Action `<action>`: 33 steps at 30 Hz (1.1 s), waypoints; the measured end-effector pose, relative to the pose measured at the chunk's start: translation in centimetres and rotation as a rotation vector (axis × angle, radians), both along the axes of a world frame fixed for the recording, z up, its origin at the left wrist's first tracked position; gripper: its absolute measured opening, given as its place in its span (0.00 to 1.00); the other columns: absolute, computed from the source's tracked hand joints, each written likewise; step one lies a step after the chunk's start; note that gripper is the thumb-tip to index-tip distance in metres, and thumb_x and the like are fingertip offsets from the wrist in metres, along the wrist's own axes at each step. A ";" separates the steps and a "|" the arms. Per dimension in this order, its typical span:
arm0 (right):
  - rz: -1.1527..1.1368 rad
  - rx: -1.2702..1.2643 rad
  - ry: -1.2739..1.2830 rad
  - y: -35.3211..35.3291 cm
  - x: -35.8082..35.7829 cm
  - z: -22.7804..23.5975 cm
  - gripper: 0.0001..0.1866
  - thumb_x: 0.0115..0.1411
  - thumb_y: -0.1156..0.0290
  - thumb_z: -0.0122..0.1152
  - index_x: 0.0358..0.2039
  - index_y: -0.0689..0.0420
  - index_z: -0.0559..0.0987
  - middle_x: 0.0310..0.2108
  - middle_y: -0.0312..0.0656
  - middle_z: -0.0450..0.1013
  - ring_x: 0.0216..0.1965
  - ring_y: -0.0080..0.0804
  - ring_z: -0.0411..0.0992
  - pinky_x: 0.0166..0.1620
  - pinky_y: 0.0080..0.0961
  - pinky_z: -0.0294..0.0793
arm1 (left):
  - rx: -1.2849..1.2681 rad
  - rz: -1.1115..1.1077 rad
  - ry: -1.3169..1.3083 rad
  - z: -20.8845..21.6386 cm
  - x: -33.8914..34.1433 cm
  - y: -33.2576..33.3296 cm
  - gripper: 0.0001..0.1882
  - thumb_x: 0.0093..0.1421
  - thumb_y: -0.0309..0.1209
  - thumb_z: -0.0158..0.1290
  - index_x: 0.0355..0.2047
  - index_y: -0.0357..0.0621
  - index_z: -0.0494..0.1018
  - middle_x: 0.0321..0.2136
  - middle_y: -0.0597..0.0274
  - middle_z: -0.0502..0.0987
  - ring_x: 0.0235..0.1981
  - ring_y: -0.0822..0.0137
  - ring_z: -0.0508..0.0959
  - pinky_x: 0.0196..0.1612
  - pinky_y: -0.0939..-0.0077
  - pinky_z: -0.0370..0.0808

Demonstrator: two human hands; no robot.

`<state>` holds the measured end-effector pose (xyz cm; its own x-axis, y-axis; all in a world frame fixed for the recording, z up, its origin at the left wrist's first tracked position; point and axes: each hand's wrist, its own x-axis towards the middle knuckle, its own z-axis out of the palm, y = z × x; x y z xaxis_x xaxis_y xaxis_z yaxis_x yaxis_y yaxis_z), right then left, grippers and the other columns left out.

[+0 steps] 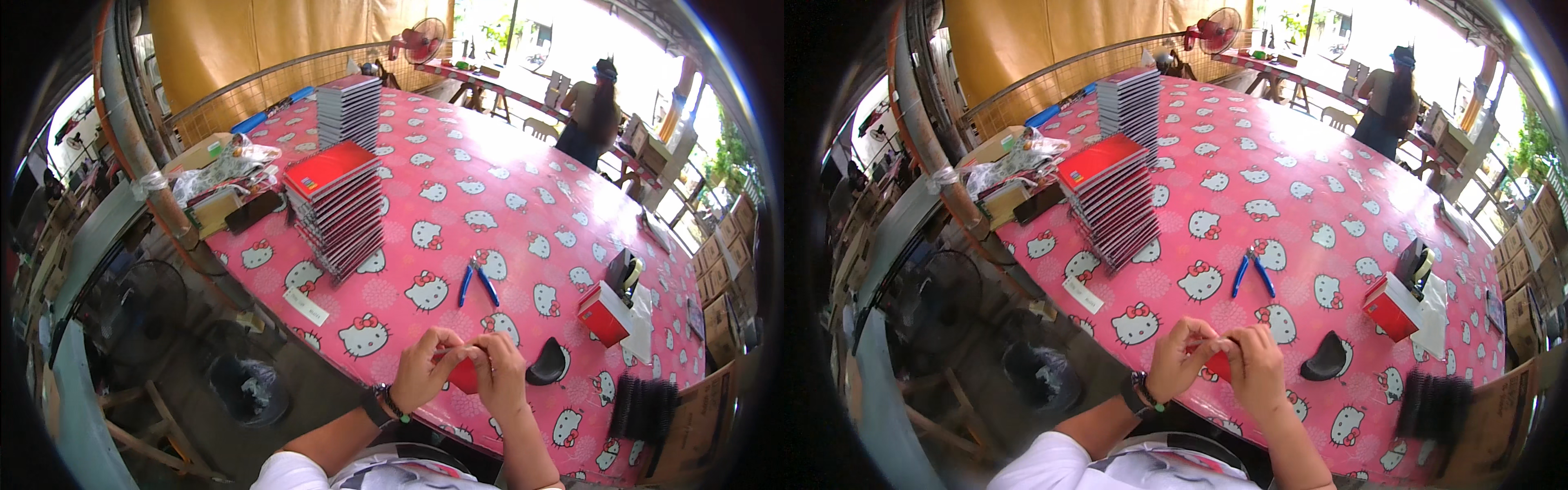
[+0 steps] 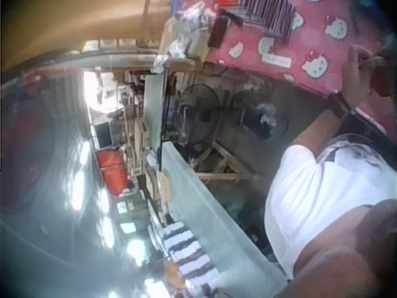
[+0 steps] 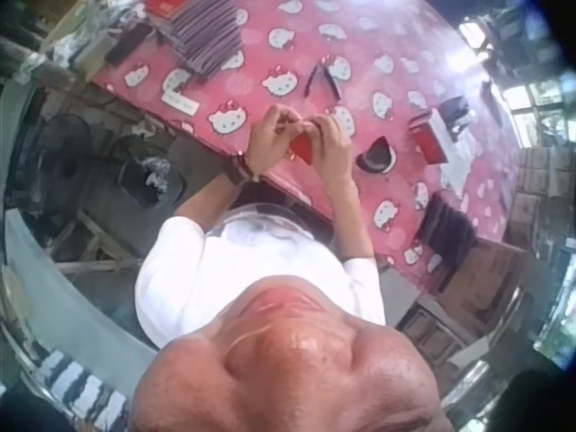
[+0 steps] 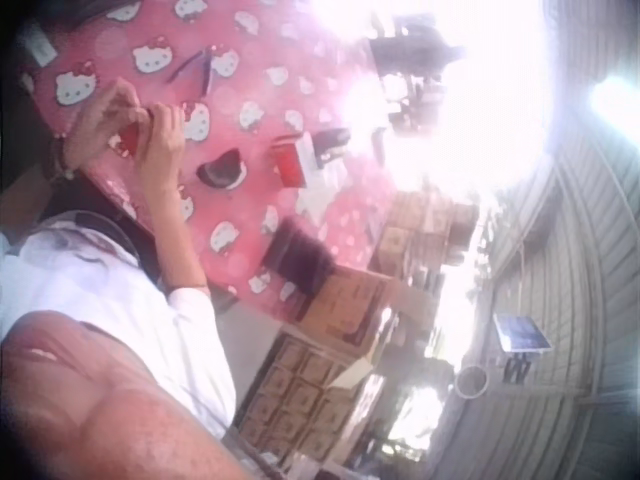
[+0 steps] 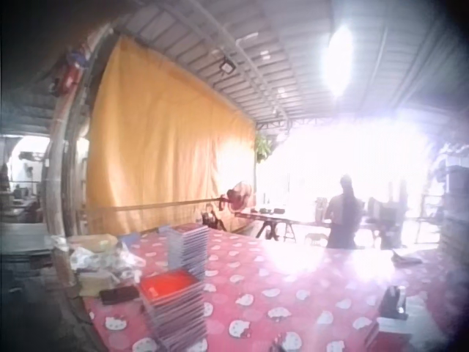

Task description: The person repeatedly picks up a red rectangular card and a black hair accessory, inserts the accessory into the card, and places the assembled unit on a stack. The person continues this repetitive assembly process throughout the clip.

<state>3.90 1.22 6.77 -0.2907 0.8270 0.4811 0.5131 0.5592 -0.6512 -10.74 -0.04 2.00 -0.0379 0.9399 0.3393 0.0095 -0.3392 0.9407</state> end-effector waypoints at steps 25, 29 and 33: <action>-0.352 -0.163 -0.202 3.1 12.2 -3.9 0.34 0.58 0.56 0.60 0.61 0.56 0.63 0.56 0.49 0.63 0.59 0.48 0.58 0.60 0.42 0.56 | 0.528 0.817 0.739 17.9 -18.9 15.6 0.14 0.64 0.32 0.41 0.43 0.44 0.75 0.39 0.47 0.76 0.43 0.48 0.75 0.48 0.59 0.71; -0.588 -0.347 -0.485 0.8 15.6 -8.2 0.43 0.51 0.48 0.65 0.62 0.55 0.61 0.61 0.52 0.59 0.63 0.54 0.51 0.63 0.47 0.51 | -0.071 0.722 1.255 13.0 -23.6 21.8 0.19 0.63 0.46 0.43 0.47 0.53 0.76 0.44 0.54 0.75 0.47 0.50 0.74 0.52 0.53 0.68; -0.506 -0.301 -0.409 1.0 17.1 -10.4 0.48 0.48 0.45 0.66 0.65 0.50 0.59 0.63 0.54 0.57 0.63 0.56 0.51 0.63 0.48 0.50 | -0.132 0.705 1.239 13.7 -23.7 22.0 0.38 0.51 0.62 0.50 0.59 0.58 0.65 0.60 0.55 0.62 0.63 0.49 0.59 0.60 0.38 0.55</action>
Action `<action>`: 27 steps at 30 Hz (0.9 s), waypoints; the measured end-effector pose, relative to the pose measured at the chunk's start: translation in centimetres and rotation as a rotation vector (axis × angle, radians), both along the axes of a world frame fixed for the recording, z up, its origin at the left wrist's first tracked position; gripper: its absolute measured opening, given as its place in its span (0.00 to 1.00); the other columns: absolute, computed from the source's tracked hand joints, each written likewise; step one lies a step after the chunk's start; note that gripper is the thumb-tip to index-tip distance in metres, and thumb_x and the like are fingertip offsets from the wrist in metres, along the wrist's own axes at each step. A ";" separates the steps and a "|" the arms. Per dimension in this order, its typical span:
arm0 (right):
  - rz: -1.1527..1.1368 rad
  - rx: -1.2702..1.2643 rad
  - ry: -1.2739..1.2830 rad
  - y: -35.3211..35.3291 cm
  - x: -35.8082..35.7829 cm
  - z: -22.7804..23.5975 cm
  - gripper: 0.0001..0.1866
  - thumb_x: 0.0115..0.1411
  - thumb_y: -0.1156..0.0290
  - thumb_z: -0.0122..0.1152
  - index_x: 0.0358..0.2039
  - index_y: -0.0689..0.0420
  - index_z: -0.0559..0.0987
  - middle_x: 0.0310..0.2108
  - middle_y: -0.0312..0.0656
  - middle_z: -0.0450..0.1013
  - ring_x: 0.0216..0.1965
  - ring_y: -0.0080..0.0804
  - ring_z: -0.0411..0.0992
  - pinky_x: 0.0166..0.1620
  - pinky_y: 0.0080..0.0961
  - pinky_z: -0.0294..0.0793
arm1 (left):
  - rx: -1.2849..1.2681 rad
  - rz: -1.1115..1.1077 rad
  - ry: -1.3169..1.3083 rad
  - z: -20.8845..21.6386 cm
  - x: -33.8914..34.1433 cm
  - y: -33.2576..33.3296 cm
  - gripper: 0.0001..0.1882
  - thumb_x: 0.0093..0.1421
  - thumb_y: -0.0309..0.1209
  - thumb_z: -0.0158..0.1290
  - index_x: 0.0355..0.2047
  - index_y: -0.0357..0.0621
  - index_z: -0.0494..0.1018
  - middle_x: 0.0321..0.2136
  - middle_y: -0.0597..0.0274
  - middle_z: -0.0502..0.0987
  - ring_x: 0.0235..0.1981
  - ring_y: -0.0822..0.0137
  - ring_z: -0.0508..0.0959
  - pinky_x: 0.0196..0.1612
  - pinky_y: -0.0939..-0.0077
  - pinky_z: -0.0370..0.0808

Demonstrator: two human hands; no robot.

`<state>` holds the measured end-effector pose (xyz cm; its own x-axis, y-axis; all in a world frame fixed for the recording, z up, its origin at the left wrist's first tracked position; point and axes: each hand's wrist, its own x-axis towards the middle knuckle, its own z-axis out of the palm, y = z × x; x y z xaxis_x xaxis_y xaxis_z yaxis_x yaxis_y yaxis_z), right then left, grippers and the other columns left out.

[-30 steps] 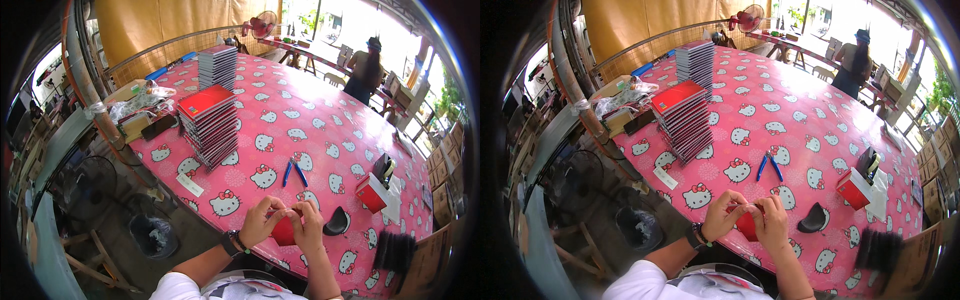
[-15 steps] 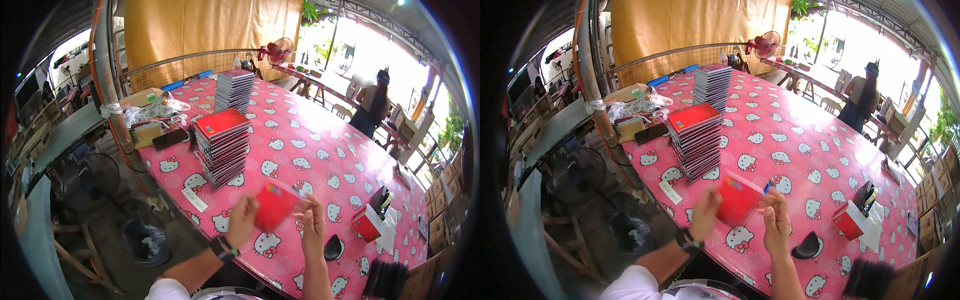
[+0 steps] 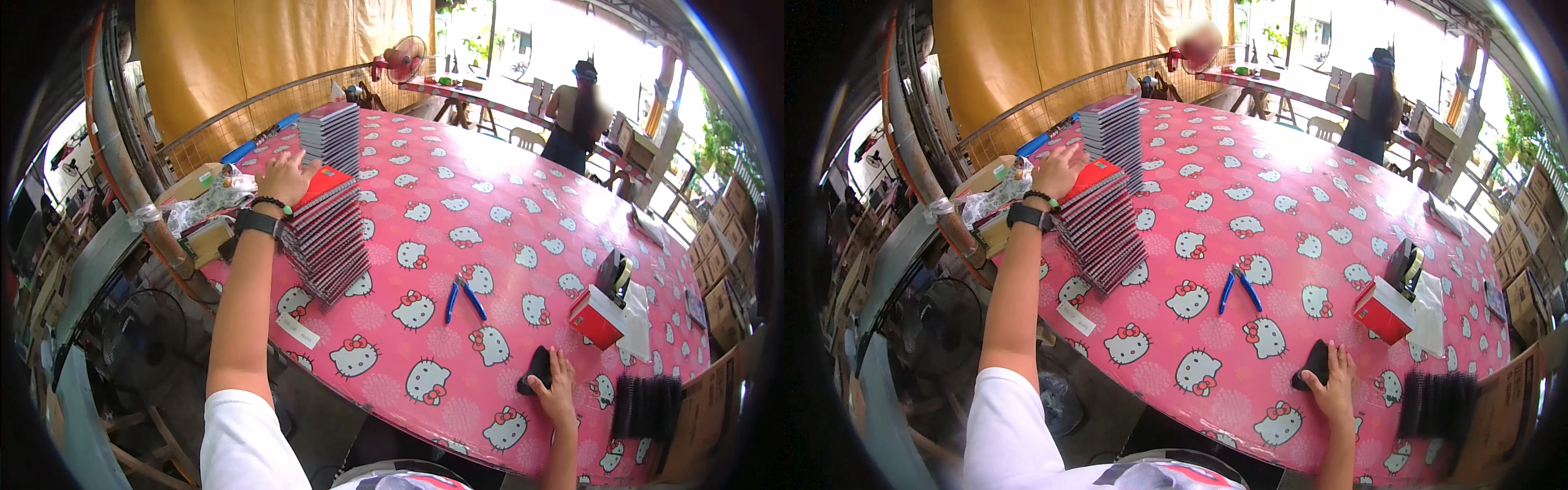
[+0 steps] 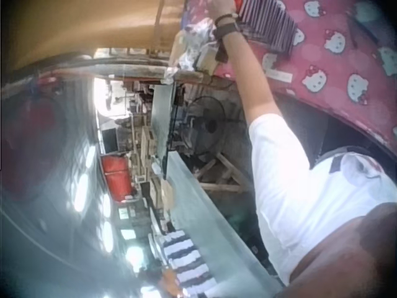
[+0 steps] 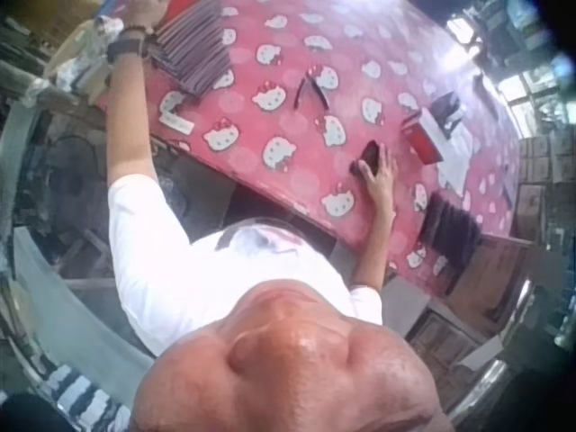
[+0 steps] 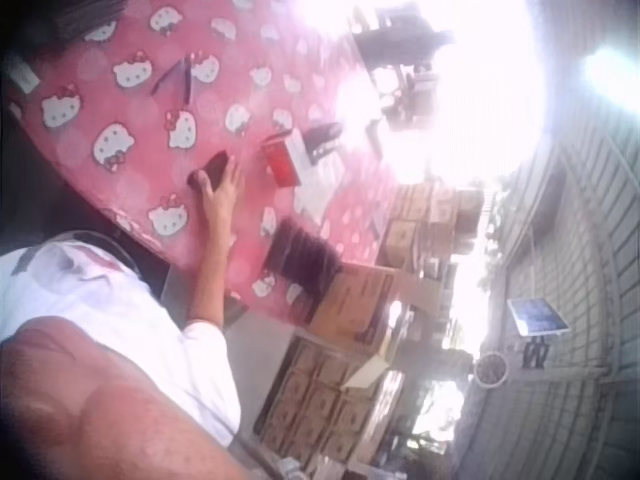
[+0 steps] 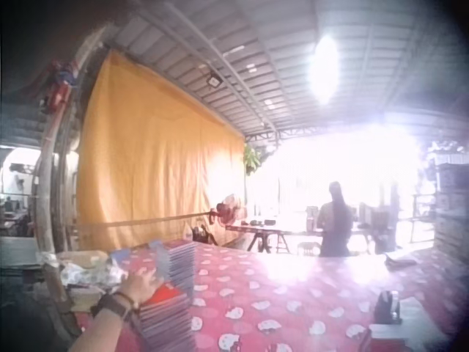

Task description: The person repeatedly picks up a red rectangular card and a black hair accessory, inserts the accessory into the card, and places the assembled unit on a stack. The person continues this repetitive assembly process throughout the clip.

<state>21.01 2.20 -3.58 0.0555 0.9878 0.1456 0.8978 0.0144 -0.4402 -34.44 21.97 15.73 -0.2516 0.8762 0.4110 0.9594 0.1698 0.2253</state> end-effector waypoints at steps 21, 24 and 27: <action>0.131 0.553 0.100 3.9 -3.9 3.6 0.16 0.53 0.74 0.61 0.44 0.58 0.78 0.45 0.45 0.73 0.48 0.44 0.66 0.52 0.35 0.66 | 0.958 -0.279 -0.620 -2.7 -2.2 -1.3 0.13 0.64 0.36 0.49 0.35 0.38 0.77 0.32 0.61 0.81 0.28 0.73 0.79 0.30 0.78 0.73; 0.305 0.577 0.225 5.3 -9.1 7.2 0.13 0.51 0.79 0.60 0.39 0.58 0.78 0.40 0.45 0.74 0.44 0.45 0.68 0.49 0.36 0.67 | 1.063 -0.263 -0.830 -3.9 -2.7 -1.7 0.12 0.63 0.34 0.50 0.34 0.37 0.77 0.33 0.62 0.81 0.32 0.74 0.77 0.35 0.79 0.73; 0.583 0.593 0.342 8.2 -17.4 10.4 0.18 0.46 0.85 0.59 0.39 0.57 0.78 0.37 0.42 0.75 0.40 0.42 0.69 0.47 0.35 0.69 | 1.082 -0.233 -0.905 -4.3 -2.1 -2.0 0.11 0.63 0.33 0.51 0.33 0.38 0.76 0.33 0.63 0.80 0.33 0.74 0.75 0.39 0.78 0.72</action>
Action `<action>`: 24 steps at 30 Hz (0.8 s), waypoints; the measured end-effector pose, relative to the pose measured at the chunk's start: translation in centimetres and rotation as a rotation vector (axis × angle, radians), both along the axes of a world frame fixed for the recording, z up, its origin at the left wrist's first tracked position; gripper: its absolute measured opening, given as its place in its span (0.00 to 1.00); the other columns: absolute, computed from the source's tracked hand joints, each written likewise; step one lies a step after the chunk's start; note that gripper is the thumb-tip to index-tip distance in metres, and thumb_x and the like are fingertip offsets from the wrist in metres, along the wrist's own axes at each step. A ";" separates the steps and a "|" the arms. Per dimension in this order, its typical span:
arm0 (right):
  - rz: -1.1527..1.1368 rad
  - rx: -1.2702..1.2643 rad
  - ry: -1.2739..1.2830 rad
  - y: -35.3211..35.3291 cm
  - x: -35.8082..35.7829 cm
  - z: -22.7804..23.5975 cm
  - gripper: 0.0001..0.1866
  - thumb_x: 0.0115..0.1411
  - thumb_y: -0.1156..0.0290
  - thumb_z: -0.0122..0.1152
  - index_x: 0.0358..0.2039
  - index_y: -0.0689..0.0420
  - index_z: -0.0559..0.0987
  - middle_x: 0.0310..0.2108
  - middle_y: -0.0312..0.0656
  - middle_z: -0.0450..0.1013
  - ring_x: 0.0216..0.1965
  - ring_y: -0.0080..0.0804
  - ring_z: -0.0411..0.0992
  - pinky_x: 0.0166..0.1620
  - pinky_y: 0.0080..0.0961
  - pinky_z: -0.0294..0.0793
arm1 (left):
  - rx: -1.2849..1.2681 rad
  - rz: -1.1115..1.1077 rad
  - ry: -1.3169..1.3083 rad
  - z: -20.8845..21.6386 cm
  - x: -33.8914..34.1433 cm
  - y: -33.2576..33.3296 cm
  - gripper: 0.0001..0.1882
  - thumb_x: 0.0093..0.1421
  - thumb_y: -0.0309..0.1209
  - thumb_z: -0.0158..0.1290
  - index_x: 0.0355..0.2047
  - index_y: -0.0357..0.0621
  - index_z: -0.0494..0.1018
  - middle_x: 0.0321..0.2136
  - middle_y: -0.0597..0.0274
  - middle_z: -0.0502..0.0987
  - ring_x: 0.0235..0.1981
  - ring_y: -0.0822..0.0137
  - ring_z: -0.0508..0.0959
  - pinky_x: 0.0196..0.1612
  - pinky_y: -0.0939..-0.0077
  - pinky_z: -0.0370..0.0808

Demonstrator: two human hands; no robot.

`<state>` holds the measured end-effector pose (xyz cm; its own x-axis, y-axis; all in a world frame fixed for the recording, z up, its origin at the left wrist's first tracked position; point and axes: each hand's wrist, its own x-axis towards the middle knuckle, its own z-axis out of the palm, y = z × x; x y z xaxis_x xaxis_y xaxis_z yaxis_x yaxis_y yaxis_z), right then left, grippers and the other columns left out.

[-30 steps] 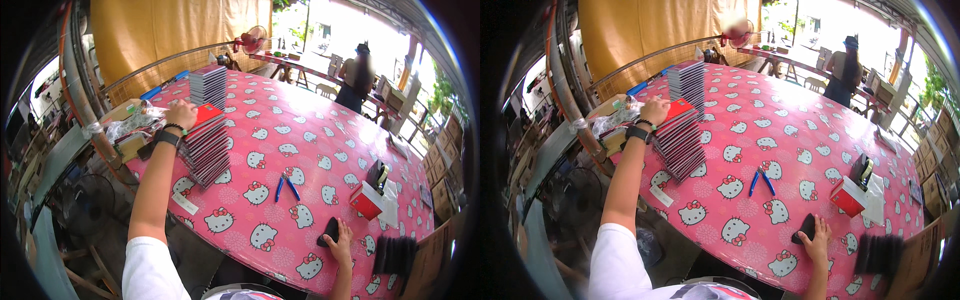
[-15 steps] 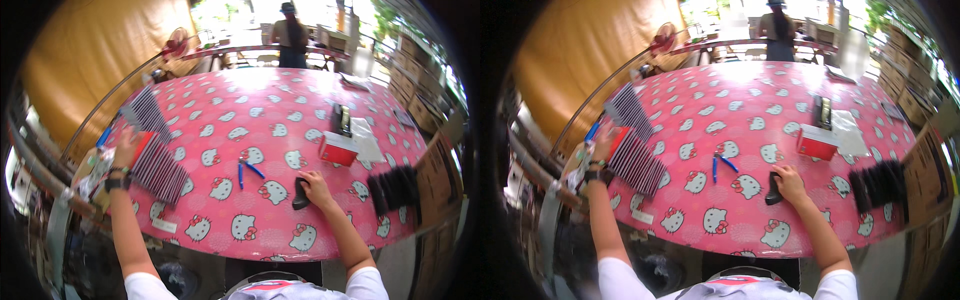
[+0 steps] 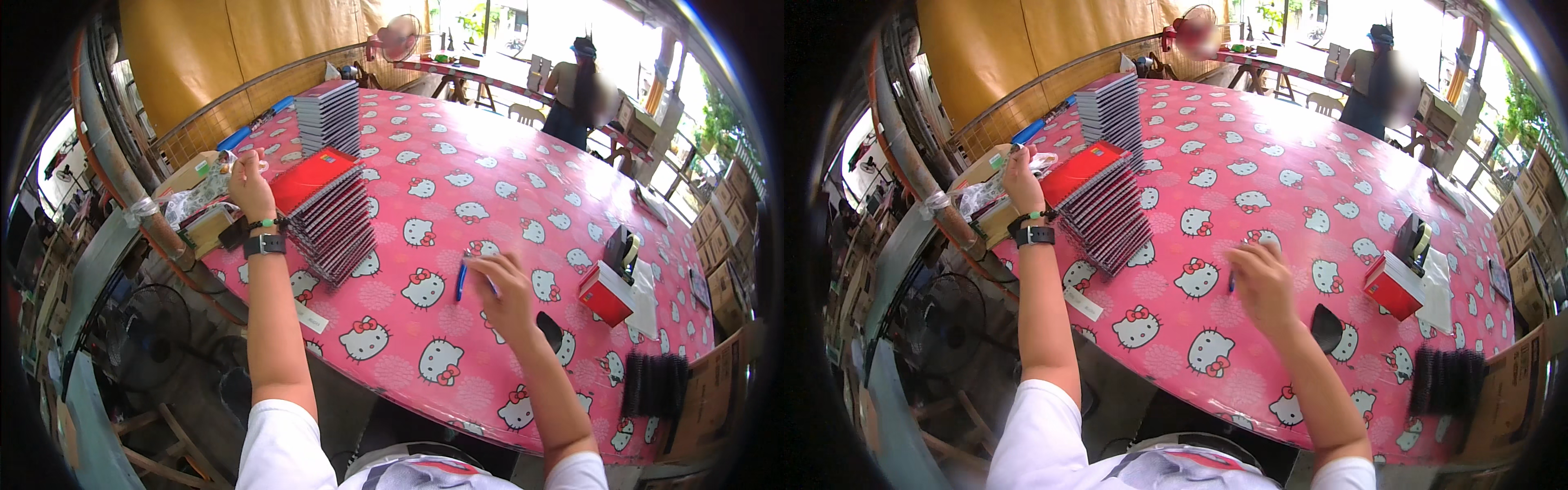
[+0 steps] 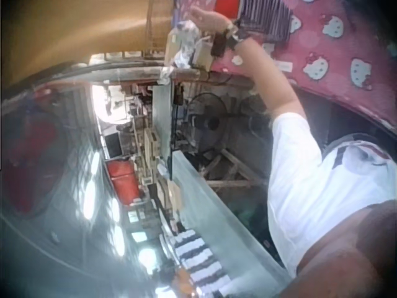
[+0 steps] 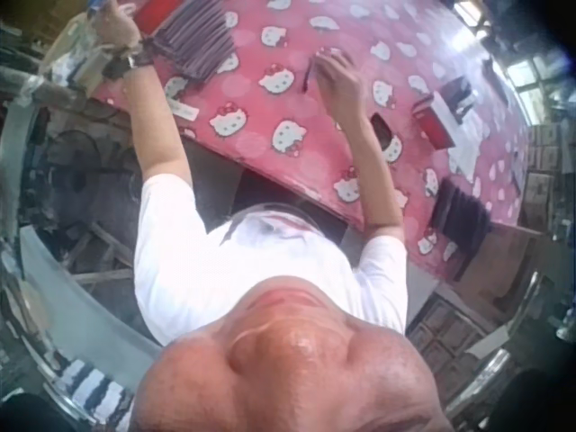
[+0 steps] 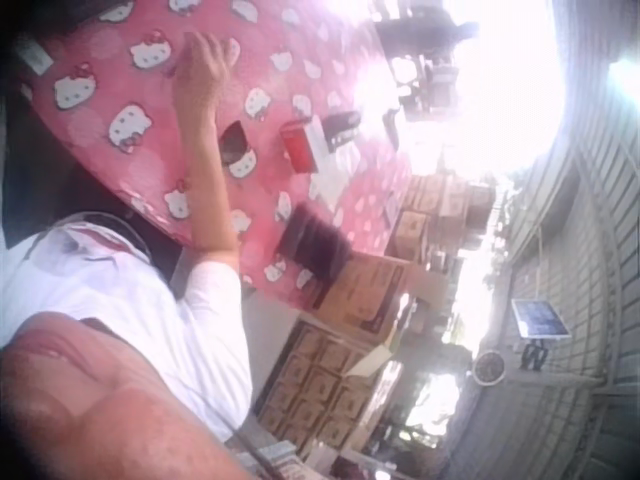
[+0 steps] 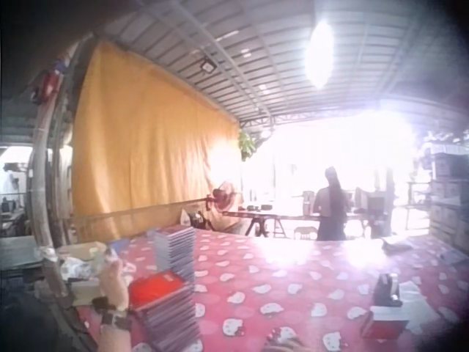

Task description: The person repeatedly picks up a red rectangular card and a black hair accessory, inserts the accessory into the card, and places the assembled unit on a stack. The person continues this repetitive assembly process throughout the clip.

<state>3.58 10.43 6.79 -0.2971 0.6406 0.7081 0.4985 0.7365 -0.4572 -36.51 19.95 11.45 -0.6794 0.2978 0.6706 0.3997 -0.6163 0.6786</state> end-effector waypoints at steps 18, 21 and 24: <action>0.383 0.407 -0.313 7.0 -21.5 5.7 0.10 0.53 0.73 0.59 0.38 0.54 0.78 0.38 0.32 0.74 0.43 0.30 0.70 0.47 0.29 0.68 | -0.053 -0.116 -0.369 3.8 -2.5 -6.2 0.09 0.61 0.34 0.52 0.35 0.43 0.76 0.33 0.68 0.78 0.35 0.79 0.71 0.37 0.84 0.64; 0.392 0.423 -0.268 7.2 -21.5 5.6 0.13 0.54 0.72 0.60 0.41 0.54 0.78 0.44 0.35 0.74 0.48 0.32 0.69 0.51 0.31 0.67 | -0.162 -0.194 -0.043 3.3 -1.1 -8.8 0.10 0.60 0.35 0.53 0.36 0.42 0.76 0.32 0.72 0.77 0.36 0.77 0.71 0.39 0.81 0.65; 0.267 0.460 -0.165 6.6 -20.2 6.0 0.17 0.54 0.71 0.61 0.45 0.54 0.77 0.49 0.39 0.73 0.52 0.37 0.68 0.55 0.35 0.64 | -0.268 -0.007 0.530 1.3 3.3 -11.0 0.11 0.55 0.34 0.59 0.37 0.43 0.75 0.33 0.67 0.75 0.36 0.70 0.72 0.42 0.75 0.68</action>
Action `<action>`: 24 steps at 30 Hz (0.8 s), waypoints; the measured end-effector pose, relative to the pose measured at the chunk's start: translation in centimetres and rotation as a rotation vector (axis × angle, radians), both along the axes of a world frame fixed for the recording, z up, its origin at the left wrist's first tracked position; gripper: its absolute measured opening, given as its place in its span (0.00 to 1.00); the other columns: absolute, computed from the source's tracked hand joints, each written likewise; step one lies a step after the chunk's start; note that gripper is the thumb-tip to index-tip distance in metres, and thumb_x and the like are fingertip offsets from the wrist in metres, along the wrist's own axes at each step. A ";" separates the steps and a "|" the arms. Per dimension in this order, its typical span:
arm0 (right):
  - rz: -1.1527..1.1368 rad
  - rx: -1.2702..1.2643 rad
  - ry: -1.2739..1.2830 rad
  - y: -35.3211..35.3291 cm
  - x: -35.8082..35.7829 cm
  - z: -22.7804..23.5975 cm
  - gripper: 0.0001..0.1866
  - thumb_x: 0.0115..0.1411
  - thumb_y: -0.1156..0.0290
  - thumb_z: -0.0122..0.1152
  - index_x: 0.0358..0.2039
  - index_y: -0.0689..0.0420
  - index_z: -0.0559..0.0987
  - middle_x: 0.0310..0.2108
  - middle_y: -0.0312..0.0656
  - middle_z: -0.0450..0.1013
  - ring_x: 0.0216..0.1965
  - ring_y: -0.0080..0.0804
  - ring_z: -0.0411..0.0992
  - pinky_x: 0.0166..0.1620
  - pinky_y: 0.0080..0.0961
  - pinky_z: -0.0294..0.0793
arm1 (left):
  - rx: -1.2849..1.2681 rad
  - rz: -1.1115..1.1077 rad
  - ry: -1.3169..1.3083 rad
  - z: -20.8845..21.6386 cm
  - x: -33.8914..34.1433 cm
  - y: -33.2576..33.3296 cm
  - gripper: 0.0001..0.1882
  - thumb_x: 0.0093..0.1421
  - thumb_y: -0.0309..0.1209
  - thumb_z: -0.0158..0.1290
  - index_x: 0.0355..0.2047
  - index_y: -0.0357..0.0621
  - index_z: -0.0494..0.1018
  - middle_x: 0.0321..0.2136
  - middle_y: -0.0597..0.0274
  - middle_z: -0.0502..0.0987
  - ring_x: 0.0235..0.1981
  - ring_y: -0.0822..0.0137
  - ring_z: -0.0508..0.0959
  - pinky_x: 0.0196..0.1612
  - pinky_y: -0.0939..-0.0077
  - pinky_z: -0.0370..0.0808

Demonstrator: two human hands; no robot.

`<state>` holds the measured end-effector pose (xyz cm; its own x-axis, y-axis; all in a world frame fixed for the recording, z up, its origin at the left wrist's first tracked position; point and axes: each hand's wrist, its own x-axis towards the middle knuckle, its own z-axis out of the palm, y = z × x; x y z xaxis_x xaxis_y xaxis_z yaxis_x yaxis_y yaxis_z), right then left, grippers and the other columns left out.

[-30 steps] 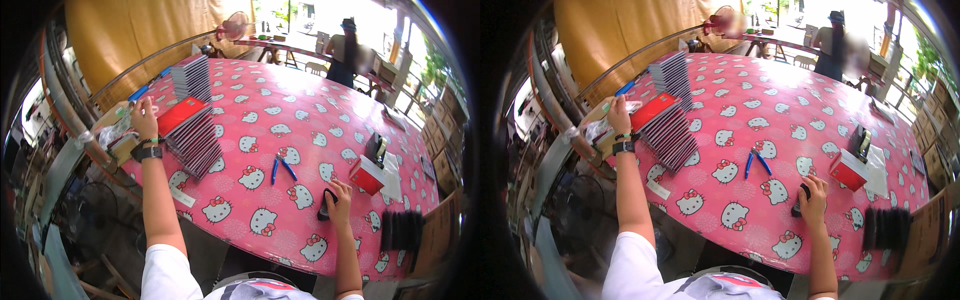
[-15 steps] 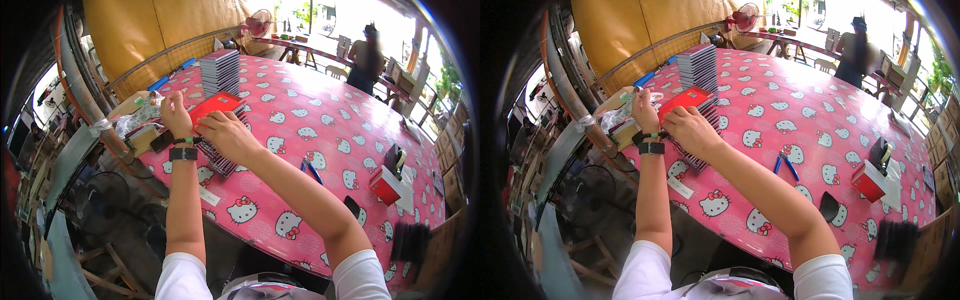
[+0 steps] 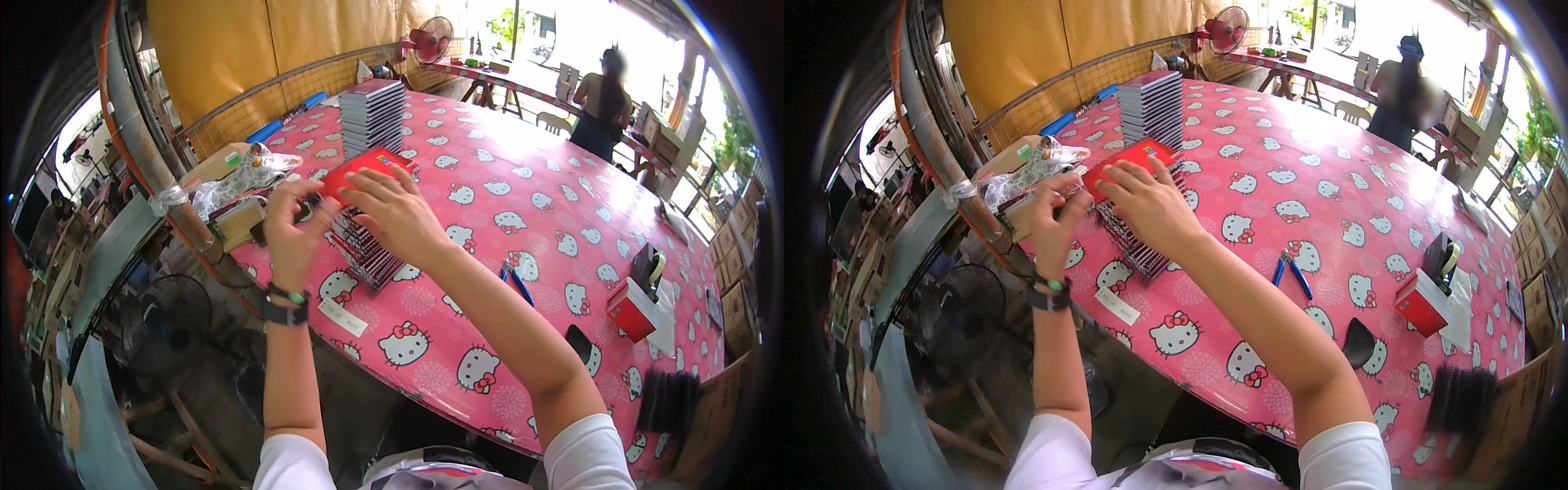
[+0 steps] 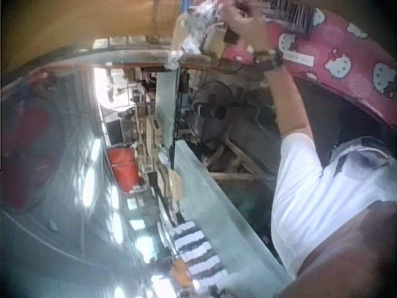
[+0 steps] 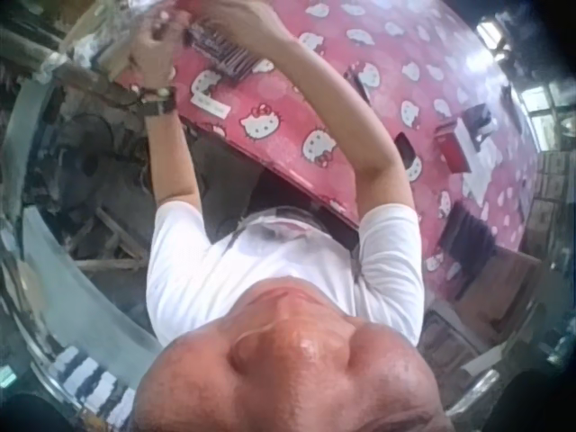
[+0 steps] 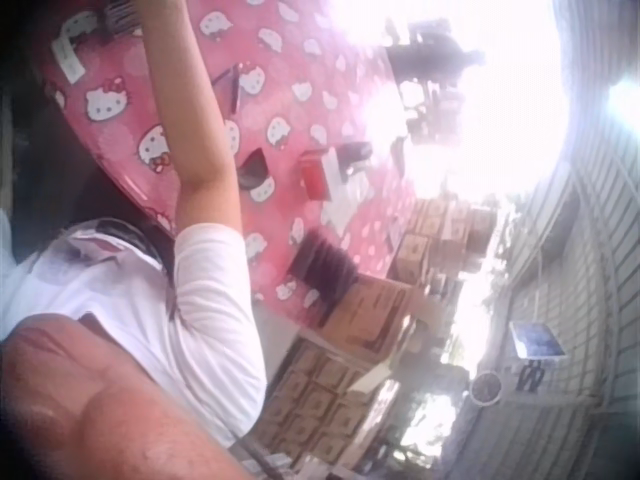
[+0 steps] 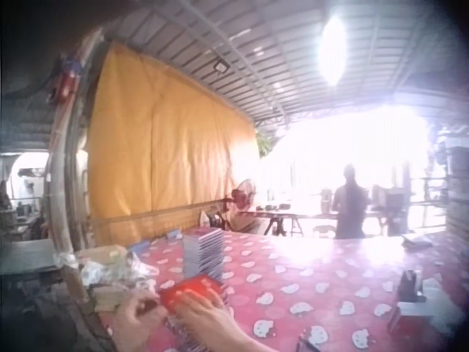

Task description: The person repeatedly picks up a red rectangular card and a black hair accessory, inserts the accessory into the card, and places the assembled unit on a stack. The person continues this repetitive assembly process throughout the clip.

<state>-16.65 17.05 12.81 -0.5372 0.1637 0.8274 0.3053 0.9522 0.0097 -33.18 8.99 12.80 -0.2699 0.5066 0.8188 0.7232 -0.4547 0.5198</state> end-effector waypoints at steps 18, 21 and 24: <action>-0.945 -0.655 -0.077 -17.0 36.4 -13.7 0.27 0.50 0.63 0.66 0.52 0.52 0.74 0.53 0.52 0.68 0.55 0.51 0.63 0.58 0.42 0.61 | 0.142 0.308 0.316 -2.8 7.2 1.6 0.11 0.54 0.30 0.58 0.39 0.46 0.76 0.41 0.60 0.73 0.45 0.56 0.70 0.51 0.60 0.64; -1.035 -0.827 -0.116 -16.0 34.0 -17.2 0.34 0.51 0.57 0.65 0.59 0.47 0.67 0.59 0.59 0.57 0.59 0.58 0.57 0.59 0.51 0.55 | 0.032 -0.032 0.220 -6.8 15.3 -0.3 0.11 0.53 0.30 0.58 0.38 0.47 0.76 0.42 0.60 0.73 0.47 0.56 0.70 0.52 0.61 0.64; -0.934 -0.777 -0.105 -14.5 32.6 -16.3 0.34 0.52 0.57 0.65 0.59 0.49 0.67 0.58 0.60 0.58 0.58 0.59 0.57 0.58 0.52 0.57 | -0.168 -0.405 0.236 -10.9 24.7 -3.6 0.10 0.51 0.28 0.59 0.36 0.46 0.77 0.43 0.58 0.73 0.48 0.57 0.70 0.53 0.61 0.65</action>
<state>15.94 2.53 -3.49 -0.0057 0.9549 0.2968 0.9076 0.1296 -0.3993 -8.48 5.35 1.87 0.1589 0.6626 0.7319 0.6125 -0.6476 0.4533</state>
